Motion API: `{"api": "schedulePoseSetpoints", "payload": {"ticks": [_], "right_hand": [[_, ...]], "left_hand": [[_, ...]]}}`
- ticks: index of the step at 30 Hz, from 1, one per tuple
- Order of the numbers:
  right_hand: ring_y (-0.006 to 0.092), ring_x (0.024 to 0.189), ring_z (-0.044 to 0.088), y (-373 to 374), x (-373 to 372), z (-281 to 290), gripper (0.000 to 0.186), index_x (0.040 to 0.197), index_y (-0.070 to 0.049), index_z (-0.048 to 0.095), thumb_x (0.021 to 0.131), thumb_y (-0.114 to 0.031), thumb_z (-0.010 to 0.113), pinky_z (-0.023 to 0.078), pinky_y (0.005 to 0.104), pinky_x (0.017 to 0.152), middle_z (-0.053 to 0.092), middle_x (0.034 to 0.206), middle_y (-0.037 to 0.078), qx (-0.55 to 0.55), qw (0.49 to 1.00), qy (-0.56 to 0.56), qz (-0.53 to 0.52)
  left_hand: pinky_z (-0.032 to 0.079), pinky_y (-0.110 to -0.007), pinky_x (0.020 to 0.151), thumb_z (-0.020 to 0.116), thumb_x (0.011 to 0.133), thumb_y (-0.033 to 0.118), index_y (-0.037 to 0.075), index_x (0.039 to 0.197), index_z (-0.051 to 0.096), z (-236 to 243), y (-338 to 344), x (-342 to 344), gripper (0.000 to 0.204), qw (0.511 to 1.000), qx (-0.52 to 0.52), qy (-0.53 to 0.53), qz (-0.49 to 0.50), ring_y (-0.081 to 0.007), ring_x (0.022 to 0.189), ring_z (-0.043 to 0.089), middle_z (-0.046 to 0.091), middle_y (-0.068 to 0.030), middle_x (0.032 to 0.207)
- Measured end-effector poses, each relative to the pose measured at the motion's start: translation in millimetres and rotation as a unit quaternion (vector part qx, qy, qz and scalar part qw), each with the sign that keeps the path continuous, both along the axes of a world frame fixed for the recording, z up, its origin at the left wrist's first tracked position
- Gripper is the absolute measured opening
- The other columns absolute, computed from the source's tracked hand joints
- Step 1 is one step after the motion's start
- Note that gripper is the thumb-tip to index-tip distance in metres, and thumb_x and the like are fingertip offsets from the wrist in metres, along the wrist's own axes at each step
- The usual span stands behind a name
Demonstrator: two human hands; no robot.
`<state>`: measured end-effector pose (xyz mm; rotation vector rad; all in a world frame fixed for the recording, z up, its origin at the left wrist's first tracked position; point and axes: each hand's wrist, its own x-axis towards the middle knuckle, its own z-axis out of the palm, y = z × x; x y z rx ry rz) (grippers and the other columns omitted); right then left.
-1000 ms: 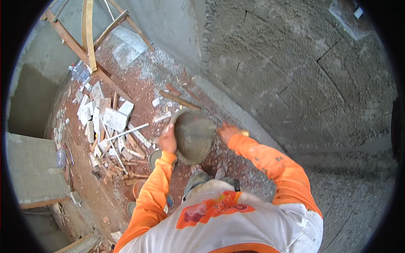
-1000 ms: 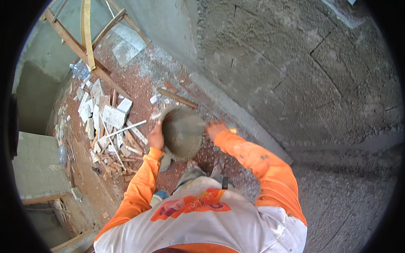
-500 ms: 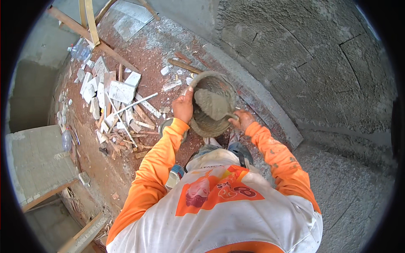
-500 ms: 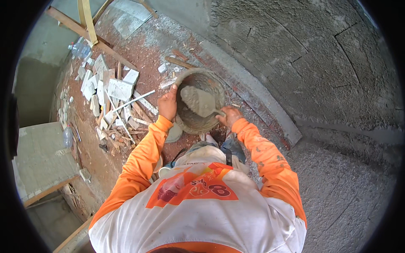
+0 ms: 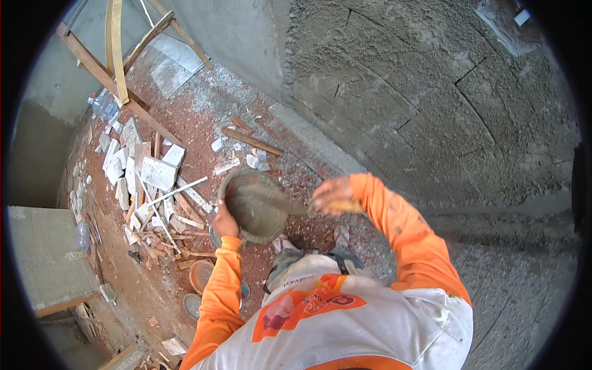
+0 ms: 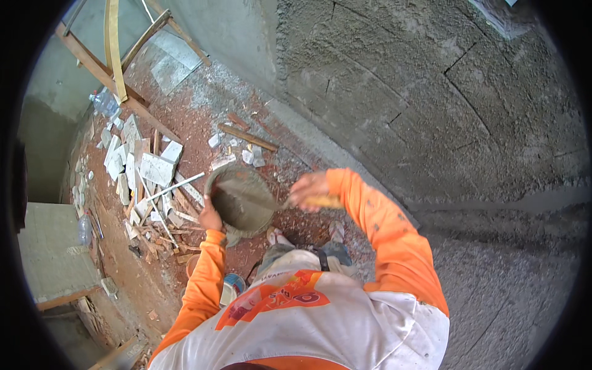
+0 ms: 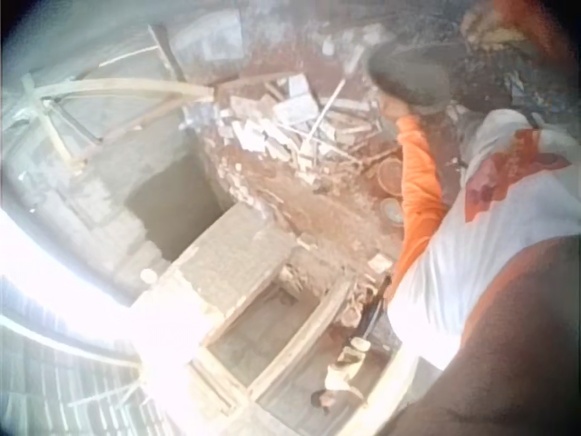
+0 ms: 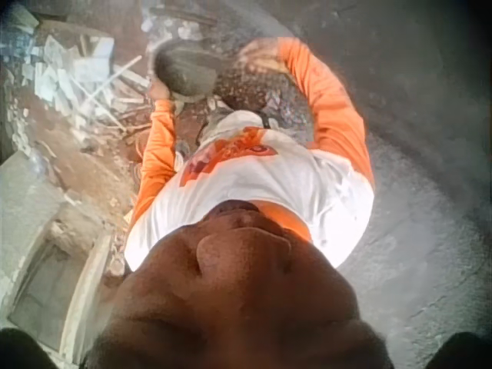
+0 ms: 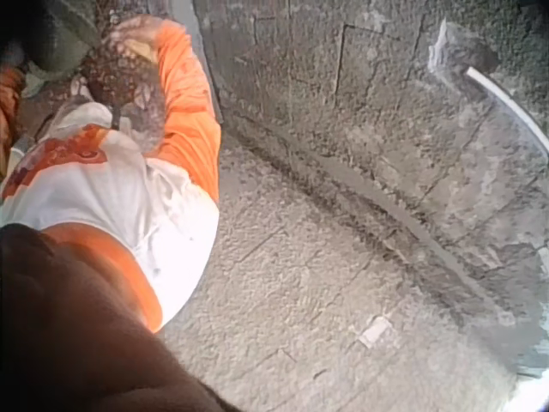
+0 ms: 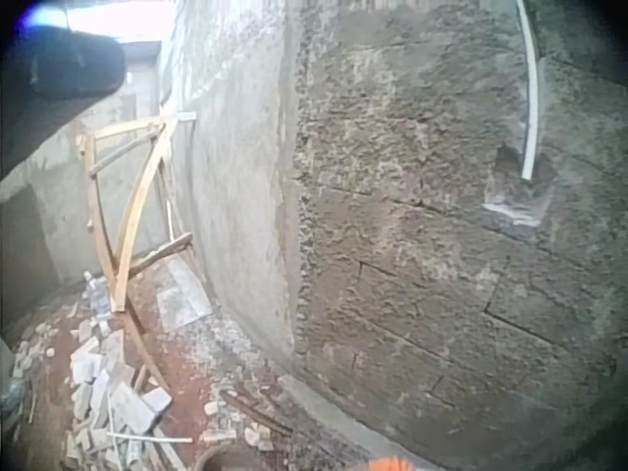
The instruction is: Mixing mortar in a bucket and applying plaster to a wall using a trowel.
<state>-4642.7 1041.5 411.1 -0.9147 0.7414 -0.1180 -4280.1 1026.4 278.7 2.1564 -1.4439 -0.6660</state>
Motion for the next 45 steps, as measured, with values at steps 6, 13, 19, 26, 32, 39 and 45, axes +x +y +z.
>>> {"api": "schedulePoseSetpoints", "payload": {"ticks": [6,13,19,26,32,39,45], "right_hand": [[0.0169,0.046,0.05,-7.9,-197.3,-48.5,0.018,0.083,-0.003,0.054,0.083,-0.02,0.051,0.042,0.0325,0.044,0.052,0.054,0.005,-0.351,0.62,0.396,-0.579],[0.013,0.058,0.052,84.1,-174.1,-28.6,0.019,0.093,-0.003,0.053,0.079,-0.016,0.051,0.043,0.0293,0.051,0.053,0.065,0.006,-0.375,0.831,0.303,-0.278],[0.0335,0.093,0.053,49.2,-119.2,-48.0,0.028,0.102,0.0,0.054,0.077,-0.012,0.05,0.047,0.039,0.075,0.05,0.102,0.018,-0.513,0.733,0.444,0.051],[0.0317,0.097,0.053,86.5,-92.9,-53.5,0.028,0.104,-0.002,0.056,0.08,-0.012,0.048,0.047,0.0404,0.077,0.048,0.108,0.015,-0.565,0.699,0.421,0.121],[0.0316,0.091,0.055,63.8,-87.8,-51.4,0.035,0.107,0.002,0.05,0.078,-0.018,0.048,0.048,0.0431,0.075,0.051,0.106,0.017,-0.596,0.591,0.528,0.129],[0.0249,0.104,0.055,51.9,-112.4,-56.6,0.028,0.102,-0.008,0.062,0.078,-0.019,0.055,0.046,0.0374,0.085,0.055,0.114,0.013,-0.538,0.638,0.54,0.107],[0.0303,0.082,0.06,64.7,-143.3,-161.2,0.027,0.089,-0.005,0.064,0.068,-0.023,0.065,0.05,0.0366,0.071,0.063,0.082,0.014,-0.53,0.711,0.373,0.274]], "left_hand": [[0.04,-0.043,0.047,0.042,0.087,0.023,0.001,0.111,0.049,13.9,19.3,-26.2,0.033,0.989,-0.111,-0.095,-0.009,-0.0324,0.049,0.053,0.053,-0.0193,0.059],[0.037,-0.04,0.044,0.043,0.088,0.023,0.006,0.098,0.057,38.3,20.1,-133.3,0.024,0.951,-0.185,-0.208,-0.137,-0.0245,0.045,0.049,0.049,-0.0154,0.054],[0.024,-0.028,0.04,0.052,0.086,0.04,0.003,0.046,0.042,97.9,43.5,-228.6,0.056,0.958,-0.075,0.274,0.034,-0.008,0.046,0.029,0.036,0.0021,0.046],[0.025,-0.028,0.04,0.056,0.084,0.039,0.004,0.044,0.04,112.1,56.9,-260.9,0.056,0.969,-0.093,0.227,0.003,-0.0077,0.044,0.028,0.036,0.0026,0.045],[0.028,-0.03,0.039,0.059,0.082,0.04,0.0,0.044,0.042,115.4,68.5,-271.8,0.057,0.985,-0.073,0.145,-0.061,-0.0097,0.042,0.03,0.036,-0.0011,0.042],[0.03,-0.031,0.04,0.059,0.081,0.042,-0.001,0.045,0.045,123.1,67.2,-275.3,0.058,0.987,-0.07,0.135,-0.045,-0.0113,0.041,0.031,0.037,-0.0033,0.041],[0.026,-0.029,0.038,0.062,0.08,0.036,0.002,0.044,0.045,129.7,67.7,-317.4,0.053,0.98,-0.06,0.1,-0.163,-0.0073,0.041,0.029,0.037,0.0017,0.042]]}}
